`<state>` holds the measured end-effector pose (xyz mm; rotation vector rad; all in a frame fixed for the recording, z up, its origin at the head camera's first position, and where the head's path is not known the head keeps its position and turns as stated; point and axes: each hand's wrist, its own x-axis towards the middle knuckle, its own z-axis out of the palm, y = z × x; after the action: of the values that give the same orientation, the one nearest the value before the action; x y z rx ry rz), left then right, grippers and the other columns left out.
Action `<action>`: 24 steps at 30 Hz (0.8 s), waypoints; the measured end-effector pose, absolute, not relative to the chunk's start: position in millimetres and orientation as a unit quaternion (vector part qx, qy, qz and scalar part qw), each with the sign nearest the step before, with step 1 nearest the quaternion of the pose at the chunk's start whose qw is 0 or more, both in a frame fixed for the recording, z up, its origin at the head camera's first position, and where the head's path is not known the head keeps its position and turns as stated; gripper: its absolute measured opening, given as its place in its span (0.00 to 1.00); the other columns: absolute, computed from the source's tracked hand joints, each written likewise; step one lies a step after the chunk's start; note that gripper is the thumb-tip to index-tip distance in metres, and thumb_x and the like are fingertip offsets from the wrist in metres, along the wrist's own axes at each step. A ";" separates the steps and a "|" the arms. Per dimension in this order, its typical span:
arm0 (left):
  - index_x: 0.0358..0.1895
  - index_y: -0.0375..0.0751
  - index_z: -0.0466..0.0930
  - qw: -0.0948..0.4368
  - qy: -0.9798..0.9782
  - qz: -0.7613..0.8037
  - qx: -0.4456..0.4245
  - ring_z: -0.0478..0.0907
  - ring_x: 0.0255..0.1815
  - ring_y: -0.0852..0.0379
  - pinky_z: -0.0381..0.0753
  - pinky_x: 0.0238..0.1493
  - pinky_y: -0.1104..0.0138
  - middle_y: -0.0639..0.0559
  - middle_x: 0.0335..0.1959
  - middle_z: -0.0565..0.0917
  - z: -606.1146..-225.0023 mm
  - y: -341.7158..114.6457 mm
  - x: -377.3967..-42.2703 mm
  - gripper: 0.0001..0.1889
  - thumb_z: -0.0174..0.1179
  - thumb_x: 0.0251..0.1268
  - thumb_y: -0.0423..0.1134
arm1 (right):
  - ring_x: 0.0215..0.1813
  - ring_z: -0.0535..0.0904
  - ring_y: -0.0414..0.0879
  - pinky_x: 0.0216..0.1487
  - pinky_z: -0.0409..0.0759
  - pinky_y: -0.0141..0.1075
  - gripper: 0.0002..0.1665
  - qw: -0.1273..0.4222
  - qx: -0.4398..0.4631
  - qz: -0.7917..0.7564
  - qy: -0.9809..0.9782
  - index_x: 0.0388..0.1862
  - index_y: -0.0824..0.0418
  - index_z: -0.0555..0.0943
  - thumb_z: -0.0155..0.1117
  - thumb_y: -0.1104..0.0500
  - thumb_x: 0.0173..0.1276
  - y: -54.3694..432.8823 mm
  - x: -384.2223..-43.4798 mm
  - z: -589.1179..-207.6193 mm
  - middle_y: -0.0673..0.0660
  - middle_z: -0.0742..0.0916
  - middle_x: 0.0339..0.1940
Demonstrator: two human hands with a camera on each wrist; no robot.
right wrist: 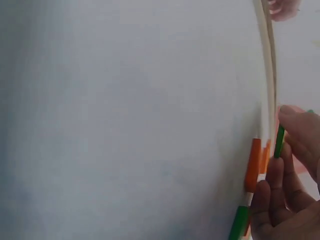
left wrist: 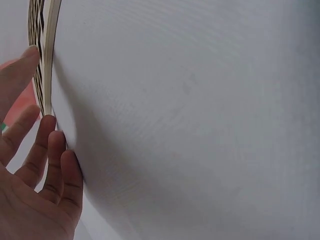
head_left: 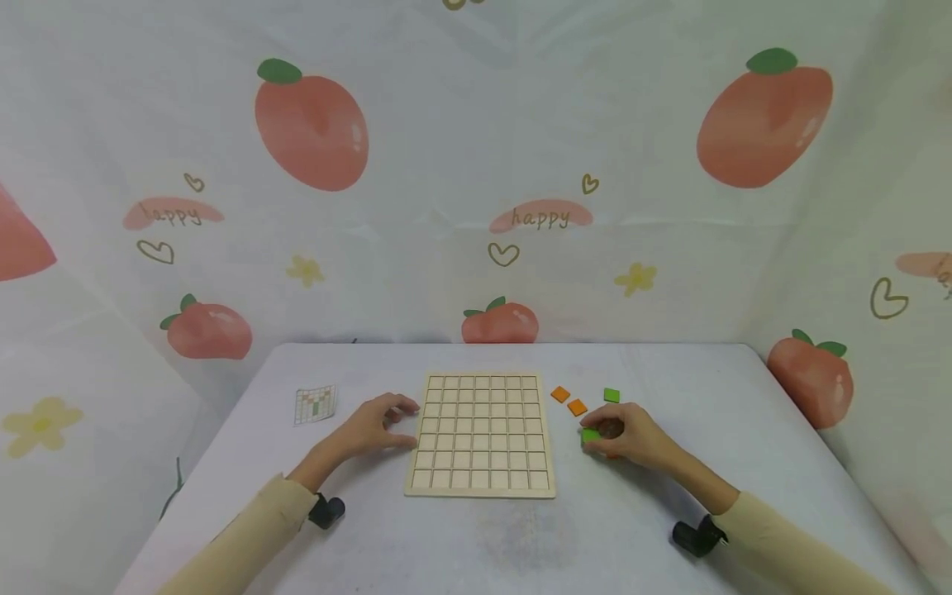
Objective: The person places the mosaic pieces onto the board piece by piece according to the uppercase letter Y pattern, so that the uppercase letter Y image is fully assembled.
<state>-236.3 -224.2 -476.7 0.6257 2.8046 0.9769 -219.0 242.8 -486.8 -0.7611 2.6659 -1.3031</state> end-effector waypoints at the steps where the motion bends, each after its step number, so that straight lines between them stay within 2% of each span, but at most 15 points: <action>1: 0.57 0.39 0.80 0.053 0.923 0.321 0.207 0.79 0.52 0.46 0.77 0.53 0.54 0.49 0.54 0.82 -477.1 -224.5 -236.1 0.29 0.80 0.51 0.42 | 0.38 0.80 0.44 0.40 0.80 0.34 0.18 0.042 -0.247 -0.427 0.869 0.46 0.65 0.88 0.80 0.64 0.57 242.3 -219.5 -485.6 0.50 0.88 0.41; 9: 0.58 0.40 0.80 0.041 0.922 0.312 0.225 0.78 0.52 0.46 0.76 0.56 0.52 0.48 0.55 0.80 -479.2 -226.0 -236.8 0.30 0.79 0.52 0.43 | 0.42 0.83 0.46 0.44 0.82 0.35 0.17 0.039 -0.258 -0.458 0.850 0.47 0.68 0.87 0.78 0.65 0.60 239.3 -221.7 -480.8 0.54 0.88 0.43; 13: 0.59 0.40 0.80 0.046 0.921 0.316 0.225 0.78 0.52 0.46 0.75 0.56 0.51 0.48 0.54 0.80 -478.1 -226.0 -237.4 0.30 0.79 0.52 0.44 | 0.43 0.84 0.49 0.43 0.82 0.35 0.17 0.023 -0.272 -0.483 0.832 0.48 0.69 0.86 0.78 0.66 0.61 237.9 -222.8 -480.8 0.56 0.88 0.44; 19: 0.59 0.39 0.79 0.049 0.921 0.314 0.226 0.77 0.53 0.45 0.75 0.57 0.51 0.48 0.55 0.79 -478.5 -226.4 -237.8 0.31 0.79 0.53 0.45 | 0.42 0.84 0.47 0.41 0.82 0.36 0.15 -0.005 -0.303 -0.499 0.812 0.46 0.70 0.86 0.77 0.68 0.60 233.1 -224.8 -482.0 0.57 0.88 0.42; 24: 0.60 0.40 0.79 0.054 0.921 0.318 0.218 0.77 0.54 0.45 0.75 0.57 0.52 0.48 0.56 0.79 -481.0 -226.1 -237.9 0.30 0.79 0.53 0.44 | 0.42 0.84 0.46 0.42 0.82 0.37 0.15 -0.003 -0.313 -0.503 0.806 0.46 0.70 0.86 0.77 0.69 0.59 228.0 -227.5 -486.2 0.57 0.89 0.41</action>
<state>-237.9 -226.1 -481.0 0.6623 2.7984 0.9671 -227.5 228.0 -486.2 -0.9851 2.5369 -1.5822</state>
